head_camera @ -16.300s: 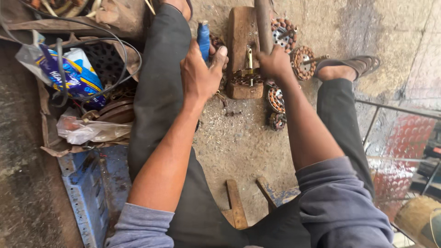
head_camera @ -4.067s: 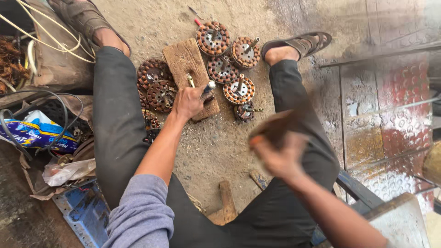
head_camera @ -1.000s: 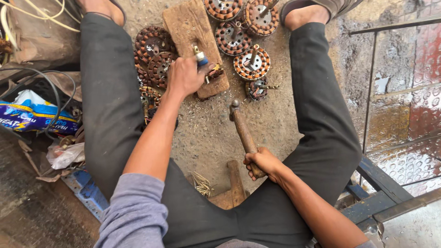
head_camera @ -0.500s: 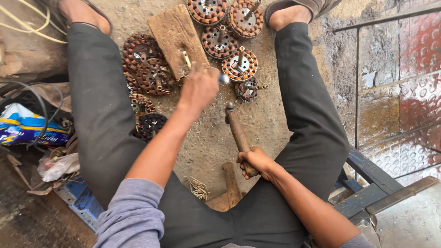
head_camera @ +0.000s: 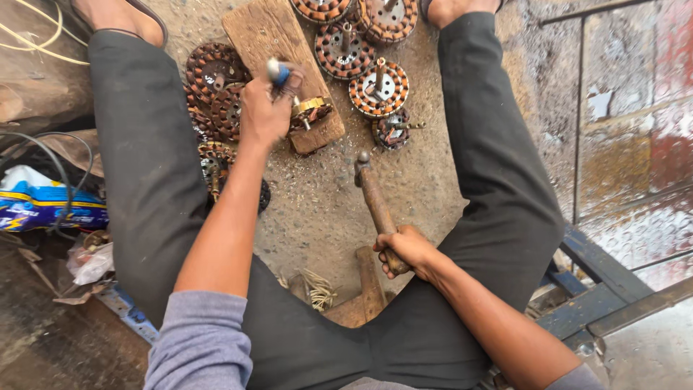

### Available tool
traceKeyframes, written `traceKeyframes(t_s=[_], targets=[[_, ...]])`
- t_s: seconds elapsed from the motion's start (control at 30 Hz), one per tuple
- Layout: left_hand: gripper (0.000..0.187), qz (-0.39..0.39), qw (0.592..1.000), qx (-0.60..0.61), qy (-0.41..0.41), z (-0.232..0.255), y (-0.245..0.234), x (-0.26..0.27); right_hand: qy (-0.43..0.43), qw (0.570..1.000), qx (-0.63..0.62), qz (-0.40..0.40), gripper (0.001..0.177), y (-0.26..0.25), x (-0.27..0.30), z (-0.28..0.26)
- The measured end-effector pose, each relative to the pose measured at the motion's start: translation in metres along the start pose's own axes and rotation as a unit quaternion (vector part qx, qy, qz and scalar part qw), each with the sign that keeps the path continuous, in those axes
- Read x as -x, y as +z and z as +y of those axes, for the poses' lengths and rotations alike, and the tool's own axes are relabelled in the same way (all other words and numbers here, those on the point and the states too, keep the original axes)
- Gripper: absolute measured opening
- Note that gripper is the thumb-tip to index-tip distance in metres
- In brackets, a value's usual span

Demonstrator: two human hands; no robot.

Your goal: The person sits on the floor and uses a hammer and chisel to strike and separate parts of circular copper-wound electrical components placed on a wooden block. The person repeatedly repositions the components and continues hammering to disassemble them.

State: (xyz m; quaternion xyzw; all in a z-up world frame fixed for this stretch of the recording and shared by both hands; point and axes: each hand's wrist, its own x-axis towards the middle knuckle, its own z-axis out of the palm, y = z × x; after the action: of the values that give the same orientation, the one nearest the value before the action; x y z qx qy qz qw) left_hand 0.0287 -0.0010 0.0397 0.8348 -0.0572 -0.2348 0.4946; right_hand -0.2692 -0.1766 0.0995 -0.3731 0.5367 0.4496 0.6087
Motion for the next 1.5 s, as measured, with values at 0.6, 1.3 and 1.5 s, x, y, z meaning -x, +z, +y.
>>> traceKeyframes(t_s=[0.6, 1.3, 1.5], targets=[[0.017, -0.061, 0.968, -0.063, 0.235, -0.035, -0.004, 0.018, -0.014, 1.000, -0.013, -0.008, 0.019, 0.004, 0.008, -0.010], [0.034, 0.000, 0.986, -0.115, 0.122, -0.075, 0.015, 0.011, -0.277, 0.955, 0.102, 0.006, 0.017, 0.062, 0.048, -0.013], [0.030, -0.069, 0.990, -0.037, -0.121, -0.069, -0.011, -0.014, -0.110, 0.992, -0.060, 0.028, 0.017, 0.045, -0.018, 0.012]])
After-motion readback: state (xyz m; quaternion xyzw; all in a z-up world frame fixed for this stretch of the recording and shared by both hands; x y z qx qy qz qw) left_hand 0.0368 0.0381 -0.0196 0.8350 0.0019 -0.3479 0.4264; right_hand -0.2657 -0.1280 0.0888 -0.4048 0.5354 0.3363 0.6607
